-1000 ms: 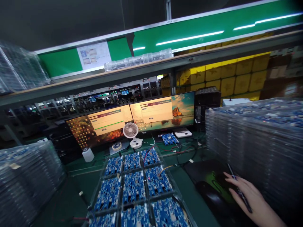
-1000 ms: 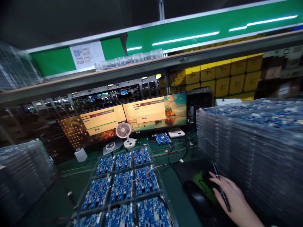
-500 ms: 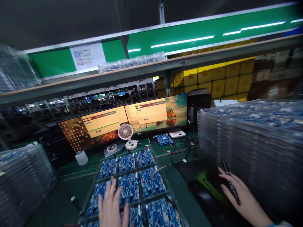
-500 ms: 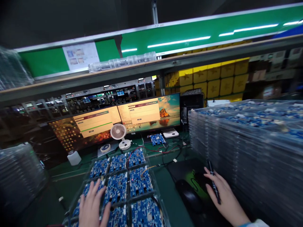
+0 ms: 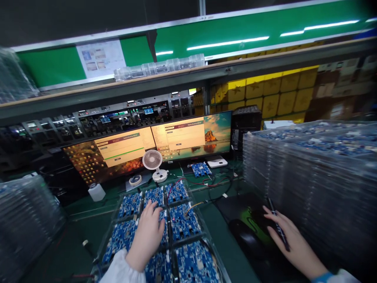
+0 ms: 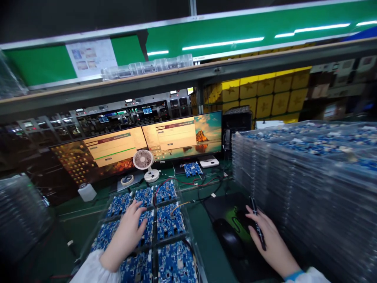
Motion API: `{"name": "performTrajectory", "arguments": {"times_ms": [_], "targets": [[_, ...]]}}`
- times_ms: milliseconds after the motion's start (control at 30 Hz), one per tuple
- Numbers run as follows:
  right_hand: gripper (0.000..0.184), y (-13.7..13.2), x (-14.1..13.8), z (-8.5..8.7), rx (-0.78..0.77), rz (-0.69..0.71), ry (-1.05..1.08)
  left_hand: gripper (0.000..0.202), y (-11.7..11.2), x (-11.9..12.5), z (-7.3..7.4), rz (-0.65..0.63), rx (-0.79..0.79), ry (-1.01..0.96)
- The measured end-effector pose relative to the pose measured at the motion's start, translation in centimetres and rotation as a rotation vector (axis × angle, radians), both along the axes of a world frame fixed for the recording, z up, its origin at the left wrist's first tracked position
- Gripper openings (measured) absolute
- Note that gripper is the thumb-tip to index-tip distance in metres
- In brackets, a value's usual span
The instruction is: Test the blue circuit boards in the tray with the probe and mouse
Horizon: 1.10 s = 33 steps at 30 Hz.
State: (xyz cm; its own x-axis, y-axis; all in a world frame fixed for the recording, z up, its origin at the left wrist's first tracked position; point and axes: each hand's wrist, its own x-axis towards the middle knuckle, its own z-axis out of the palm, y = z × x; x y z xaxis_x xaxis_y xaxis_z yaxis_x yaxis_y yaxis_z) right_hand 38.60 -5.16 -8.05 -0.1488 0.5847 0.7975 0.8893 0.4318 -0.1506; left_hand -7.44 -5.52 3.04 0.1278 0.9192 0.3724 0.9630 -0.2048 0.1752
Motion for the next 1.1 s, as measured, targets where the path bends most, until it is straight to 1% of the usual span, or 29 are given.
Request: {"name": "performTrajectory", "arguments": {"times_ms": [133, 200, 300, 433, 500, 567, 700, 833, 933, 1033, 1100], "targets": [[0.027, -0.1, -0.1, 0.0, -0.017, 0.007, -0.018, 0.035, 0.4, 1.5, 1.3, -0.02, -0.157, -0.03], [0.027, -0.1, -0.2, 0.0, -0.02, 0.013, -0.015, 0.035, 0.6, 2.1, 1.4, -0.038, -0.226, -0.059], [0.026, -0.2, -0.3, 0.1, -0.03, 0.019, -0.01, 0.036, 0.8, 2.8, 0.5, -0.038, -0.302, -0.088], [0.027, -0.3, -0.4, 0.3, -0.029, 0.024, -0.012, 0.038, 0.9, 3.7, -1.8, -0.046, -0.374, -0.093], [0.026, -0.3, -0.4, 0.3, -0.025, 0.031, -0.022, 0.039, 1.0, 4.4, -2.6, -0.061, -0.395, -0.112], [0.026, -0.3, -0.4, 0.3, -0.029, 0.034, -0.029, 0.042, 1.2, 5.0, -3.1, -0.058, -0.397, -0.139], [0.026, -0.2, -0.1, 0.1, -0.034, 0.04, -0.028, 0.045, 2.1, 6.3, -3.5, -0.037, -0.387, -0.189], [0.028, -0.1, 0.1, -0.2, -0.049, 0.052, -0.001, 0.037, 3.2, 7.3, -3.7, -0.041, -0.373, -0.22], [0.028, -0.2, 0.2, -0.1, -0.065, 0.069, 0.019, 0.027, 3.7, 7.9, -3.7, -0.039, -0.388, -0.158], [0.028, -0.4, 0.2, 0.3, -0.068, 0.082, 0.023, 0.026, 4.2, 8.2, -3.5, -0.019, -0.433, -0.087], [0.027, -0.5, 0.2, 0.5, -0.071, 0.087, 0.031, 0.026, 4.5, 8.2, -3.3, -0.008, -0.449, -0.075]]}}
